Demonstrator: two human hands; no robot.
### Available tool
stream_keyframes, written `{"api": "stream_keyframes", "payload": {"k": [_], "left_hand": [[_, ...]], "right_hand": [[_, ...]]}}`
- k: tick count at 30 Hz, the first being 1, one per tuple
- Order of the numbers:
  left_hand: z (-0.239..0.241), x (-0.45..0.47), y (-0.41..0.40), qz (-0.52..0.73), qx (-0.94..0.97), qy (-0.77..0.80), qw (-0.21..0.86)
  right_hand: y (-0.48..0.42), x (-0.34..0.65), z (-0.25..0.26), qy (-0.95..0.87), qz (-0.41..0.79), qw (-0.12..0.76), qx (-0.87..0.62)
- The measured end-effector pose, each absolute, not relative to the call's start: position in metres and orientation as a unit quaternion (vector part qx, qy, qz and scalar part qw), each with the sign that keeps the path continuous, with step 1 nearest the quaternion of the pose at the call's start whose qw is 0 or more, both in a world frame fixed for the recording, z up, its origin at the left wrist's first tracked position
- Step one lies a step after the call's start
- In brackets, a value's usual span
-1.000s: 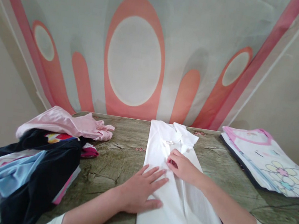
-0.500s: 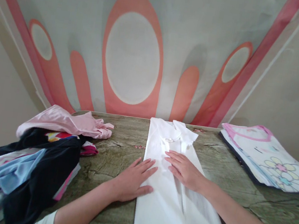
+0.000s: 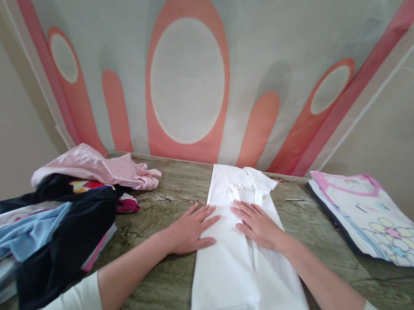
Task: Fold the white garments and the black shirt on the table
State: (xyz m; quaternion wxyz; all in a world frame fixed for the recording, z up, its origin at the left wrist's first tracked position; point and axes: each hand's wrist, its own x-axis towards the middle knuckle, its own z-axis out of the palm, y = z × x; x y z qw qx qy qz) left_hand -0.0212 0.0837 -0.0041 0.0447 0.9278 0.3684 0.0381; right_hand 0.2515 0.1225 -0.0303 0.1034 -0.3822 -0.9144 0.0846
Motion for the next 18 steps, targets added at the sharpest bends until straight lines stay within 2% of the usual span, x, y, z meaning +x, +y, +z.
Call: {"api": "stream_keyframes", "payload": {"k": [4,7,12,18], "left_hand": [[0.002,-0.016,0.085,0.064,0.922,0.381,0.03],[0.013,-0.008,0.07,0.068,0.937,0.337,0.057],[0.024,0.002,0.038,0.061,0.949,0.288,0.116],[0.025,0.001,0.013,0.08,0.93,0.328,0.143]], "right_hand": [[0.139,0.255,-0.032,-0.912,0.082,0.11,-0.387],[0.144,0.257,-0.031,-0.911,0.079,0.128,-0.385],[0.131,0.261,-0.028,-0.891,0.083,0.204,-0.396],[0.078,0.263,-0.019,-0.847,0.18,0.295,-0.404]]}}
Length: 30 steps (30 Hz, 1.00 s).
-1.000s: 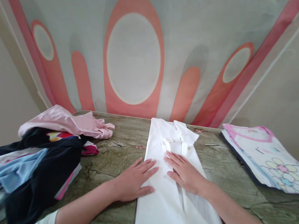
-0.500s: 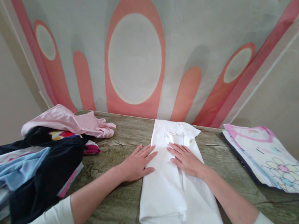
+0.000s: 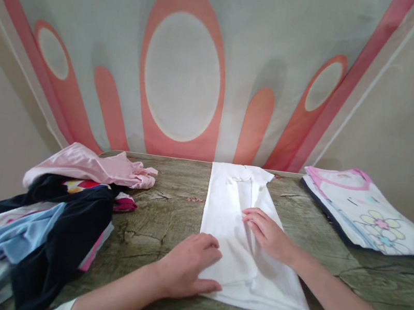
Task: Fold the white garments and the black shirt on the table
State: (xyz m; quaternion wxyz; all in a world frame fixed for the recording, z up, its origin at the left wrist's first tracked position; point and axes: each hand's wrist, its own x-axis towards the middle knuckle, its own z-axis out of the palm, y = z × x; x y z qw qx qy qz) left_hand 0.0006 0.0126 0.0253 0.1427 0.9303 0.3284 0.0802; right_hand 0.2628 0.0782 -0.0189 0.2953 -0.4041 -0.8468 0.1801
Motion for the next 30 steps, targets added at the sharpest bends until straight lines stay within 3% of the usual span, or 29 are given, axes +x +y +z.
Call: {"api": "stream_keyframes", "payload": {"k": [19,30], "left_hand": [[0.026,0.011,-0.026,0.019,0.894,0.432,0.117],[0.019,0.008,-0.023,0.1,0.874,0.468,0.08]], "right_hand": [[0.052,0.261,-0.03,-0.864,0.174,0.309,-0.357],[0.054,0.263,-0.035,-0.87,0.16,0.31,-0.349]]}}
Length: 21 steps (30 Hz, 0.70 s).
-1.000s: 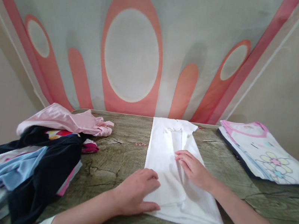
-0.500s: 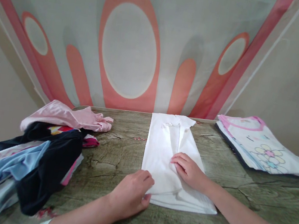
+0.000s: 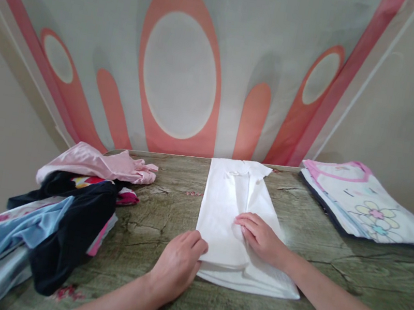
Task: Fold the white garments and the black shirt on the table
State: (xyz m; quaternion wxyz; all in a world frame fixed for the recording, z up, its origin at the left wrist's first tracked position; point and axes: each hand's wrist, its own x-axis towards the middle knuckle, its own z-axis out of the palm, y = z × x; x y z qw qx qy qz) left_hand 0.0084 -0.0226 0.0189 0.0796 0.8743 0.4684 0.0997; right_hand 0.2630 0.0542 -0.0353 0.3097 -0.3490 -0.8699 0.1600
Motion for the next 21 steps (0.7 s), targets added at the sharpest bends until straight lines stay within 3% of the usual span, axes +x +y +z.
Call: {"api": "stream_keyframes", "payload": {"k": [7,21], "left_hand": [[0.019,-0.004,-0.035,0.124,0.867,0.48,0.044],[0.016,-0.008,-0.043,0.055,0.869,0.492,0.024]], "right_hand": [[0.054,0.264,-0.032,-0.875,0.153,0.289,-0.357],[0.05,0.262,-0.028,-0.875,0.15,0.289,-0.359]]}}
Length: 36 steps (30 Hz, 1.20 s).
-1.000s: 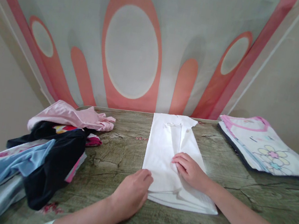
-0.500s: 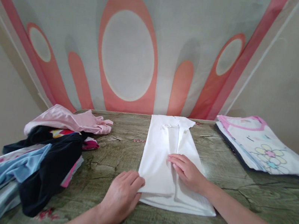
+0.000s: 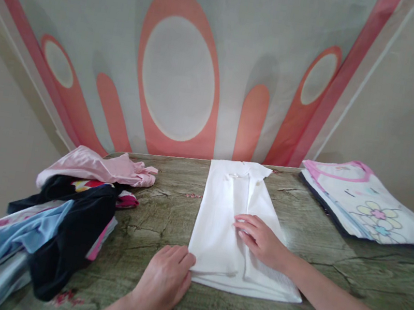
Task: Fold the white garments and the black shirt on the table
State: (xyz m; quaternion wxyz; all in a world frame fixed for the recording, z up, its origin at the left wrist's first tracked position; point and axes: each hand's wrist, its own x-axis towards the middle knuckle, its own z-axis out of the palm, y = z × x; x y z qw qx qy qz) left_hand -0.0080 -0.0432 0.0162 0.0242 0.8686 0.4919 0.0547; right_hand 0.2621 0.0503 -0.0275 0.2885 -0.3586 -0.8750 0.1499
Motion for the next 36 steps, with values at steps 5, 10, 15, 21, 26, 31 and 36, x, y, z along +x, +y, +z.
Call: {"api": "stream_keyframes", "payload": {"k": [5,10,15,21,26,31,36], "left_hand": [[0.019,-0.007,-0.044,0.074,0.873,0.481,0.031],[0.024,-0.008,-0.041,0.082,0.878,0.467,0.062],[0.027,-0.012,-0.037,0.09,0.877,0.463,0.094],[0.024,-0.017,-0.034,0.082,0.878,0.458,0.11],[0.023,-0.017,-0.033,0.091,0.876,0.462,0.106],[0.027,-0.02,-0.034,0.122,0.876,0.462,0.057],[0.031,-0.019,-0.036,0.078,0.886,0.457,0.005]], "right_hand": [[0.044,0.262,-0.019,-0.878,0.15,0.311,-0.331],[0.031,0.258,-0.003,-0.913,0.206,0.258,-0.24],[0.025,0.254,0.003,-0.929,0.239,0.211,-0.187],[0.025,0.252,0.003,-0.928,0.253,0.213,-0.174],[0.026,0.252,0.0,-0.918,0.271,0.227,-0.182],[0.03,0.253,-0.008,-0.899,0.325,0.225,-0.187],[0.03,0.253,-0.009,-0.881,0.365,0.218,-0.21]]}}
